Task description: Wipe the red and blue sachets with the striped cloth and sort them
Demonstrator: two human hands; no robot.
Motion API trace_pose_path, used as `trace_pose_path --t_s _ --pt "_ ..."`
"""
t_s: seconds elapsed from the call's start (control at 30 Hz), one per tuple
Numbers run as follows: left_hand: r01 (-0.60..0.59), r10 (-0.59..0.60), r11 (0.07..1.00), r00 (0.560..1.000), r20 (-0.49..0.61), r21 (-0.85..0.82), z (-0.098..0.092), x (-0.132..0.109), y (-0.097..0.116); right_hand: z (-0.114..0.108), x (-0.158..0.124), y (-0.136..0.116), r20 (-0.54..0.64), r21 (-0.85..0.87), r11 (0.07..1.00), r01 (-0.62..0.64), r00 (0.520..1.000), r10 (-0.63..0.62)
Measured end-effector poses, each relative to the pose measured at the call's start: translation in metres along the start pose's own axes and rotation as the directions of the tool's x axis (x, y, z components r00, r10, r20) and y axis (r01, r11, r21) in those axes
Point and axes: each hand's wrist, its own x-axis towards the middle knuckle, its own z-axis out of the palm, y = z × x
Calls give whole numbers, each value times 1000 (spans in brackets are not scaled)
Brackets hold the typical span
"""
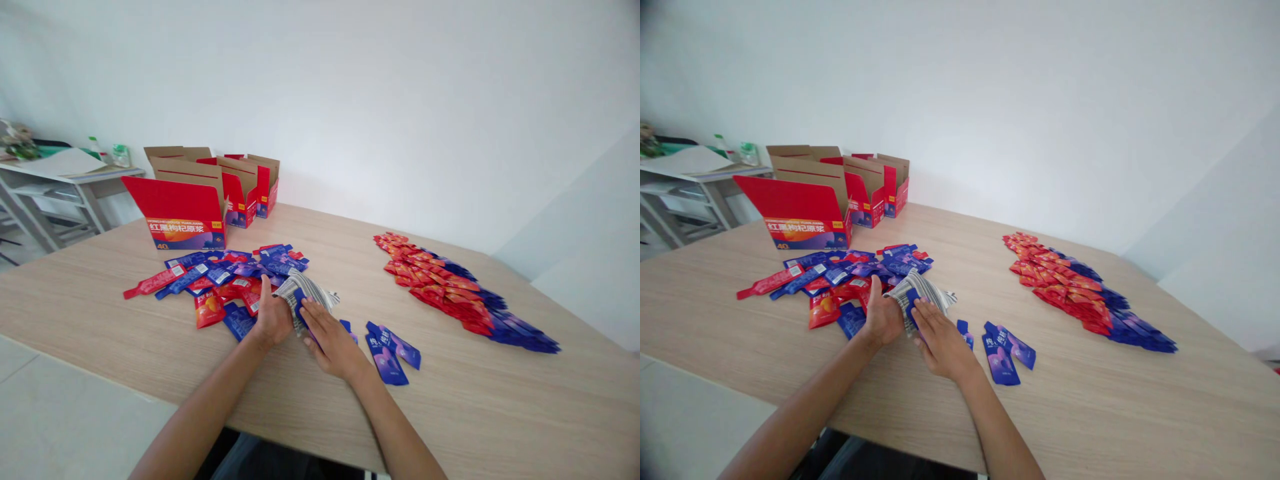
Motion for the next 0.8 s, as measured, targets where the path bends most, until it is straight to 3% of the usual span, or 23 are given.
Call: trace_pose_path --t_s 0.23,0.43,0.57,0.8 --pt "120 -122 992 992 32 49 -12 1 -19 19 -1 -4 -109 38 999 -9 994 13" --pt "267 -276 955 960 52 128 -10 -6 -41 22 -3 -8 -228 67 994 -85 969 98" --pt "220 -226 968 974 34 123 -7 -6 -36 17 -1 -8 -218 92 993 -79 971 97" --pt "68 -68 997 998 5 26 -2 -4 -5 12 0 -8 -112 100 995 6 994 6"
